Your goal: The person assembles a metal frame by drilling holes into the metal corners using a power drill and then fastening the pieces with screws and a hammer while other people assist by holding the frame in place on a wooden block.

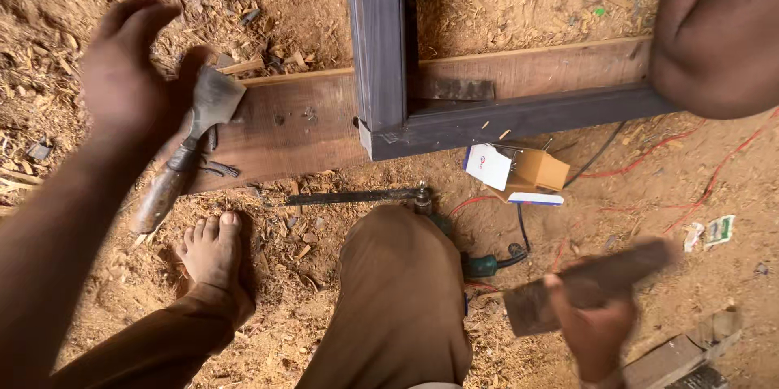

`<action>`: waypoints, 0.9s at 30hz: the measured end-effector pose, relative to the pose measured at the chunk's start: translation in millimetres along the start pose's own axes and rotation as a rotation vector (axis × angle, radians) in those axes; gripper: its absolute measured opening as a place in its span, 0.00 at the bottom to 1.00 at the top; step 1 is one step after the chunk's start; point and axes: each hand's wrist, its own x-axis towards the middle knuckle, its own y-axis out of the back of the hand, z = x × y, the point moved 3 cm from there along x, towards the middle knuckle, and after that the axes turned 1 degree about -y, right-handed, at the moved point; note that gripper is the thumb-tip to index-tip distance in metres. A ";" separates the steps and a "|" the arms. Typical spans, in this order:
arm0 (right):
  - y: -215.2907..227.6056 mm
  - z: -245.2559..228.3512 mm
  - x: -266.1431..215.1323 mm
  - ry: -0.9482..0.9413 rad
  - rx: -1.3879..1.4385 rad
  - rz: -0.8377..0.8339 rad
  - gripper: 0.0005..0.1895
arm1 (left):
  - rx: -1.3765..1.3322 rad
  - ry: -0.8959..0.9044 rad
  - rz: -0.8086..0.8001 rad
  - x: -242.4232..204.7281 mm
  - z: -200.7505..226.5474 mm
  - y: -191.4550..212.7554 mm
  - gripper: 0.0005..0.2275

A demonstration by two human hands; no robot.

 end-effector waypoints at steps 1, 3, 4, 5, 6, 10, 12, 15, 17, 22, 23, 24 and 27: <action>-20.3 33.6 -6.7 -0.097 0.013 -0.063 0.27 | 0.188 -0.086 0.018 -6.4 -11.3 6.3 0.13; -53.7 95.5 -22.3 -0.238 -0.049 -0.173 0.30 | 0.377 -0.173 0.033 -27.1 -41.5 13.3 0.09; -68.2 124.0 -26.4 -0.279 -0.121 -0.220 0.31 | 0.338 -0.086 -0.005 -42.2 -58.2 3.8 0.10; -79.8 149.9 -27.9 -0.276 -0.115 -0.221 0.31 | 0.285 0.013 -0.058 -72.7 -65.7 -18.1 0.12; -87.1 173.8 -33.9 -0.276 -0.128 -0.248 0.31 | 0.236 0.142 -0.146 -120.2 -66.3 -43.2 0.15; -115.5 230.6 -35.8 -0.138 -0.118 -0.369 0.31 | 0.072 0.495 -0.611 -288.7 4.3 -120.6 0.27; -120.3 229.5 -17.3 -0.014 -0.300 -0.436 0.32 | 0.135 0.547 -0.721 -272.0 -9.6 -102.1 0.29; -109.8 188.1 27.3 -0.066 -0.816 -0.803 0.22 | 0.293 0.563 -0.882 -177.6 -56.2 -26.0 0.31; -106.8 105.4 74.3 -0.029 -0.920 -0.886 0.17 | 0.325 0.588 -0.967 -143.4 -59.6 21.1 0.33; -120.8 -208.5 140.9 0.854 0.000 -0.455 0.07 | 0.321 0.647 -0.987 -141.0 -47.6 58.4 0.31; -152.4 -255.1 165.8 1.036 -0.079 -0.392 0.06 | 0.315 0.635 -0.970 -142.5 -49.8 61.8 0.31; -194.5 -296.1 186.6 1.242 -0.280 -0.241 0.06 | 0.333 0.640 -0.939 -148.3 -52.3 66.8 0.30; -325.2 -359.9 281.8 0.439 -0.179 -0.620 0.20 | 0.314 0.668 -0.899 -166.2 -58.4 64.0 0.30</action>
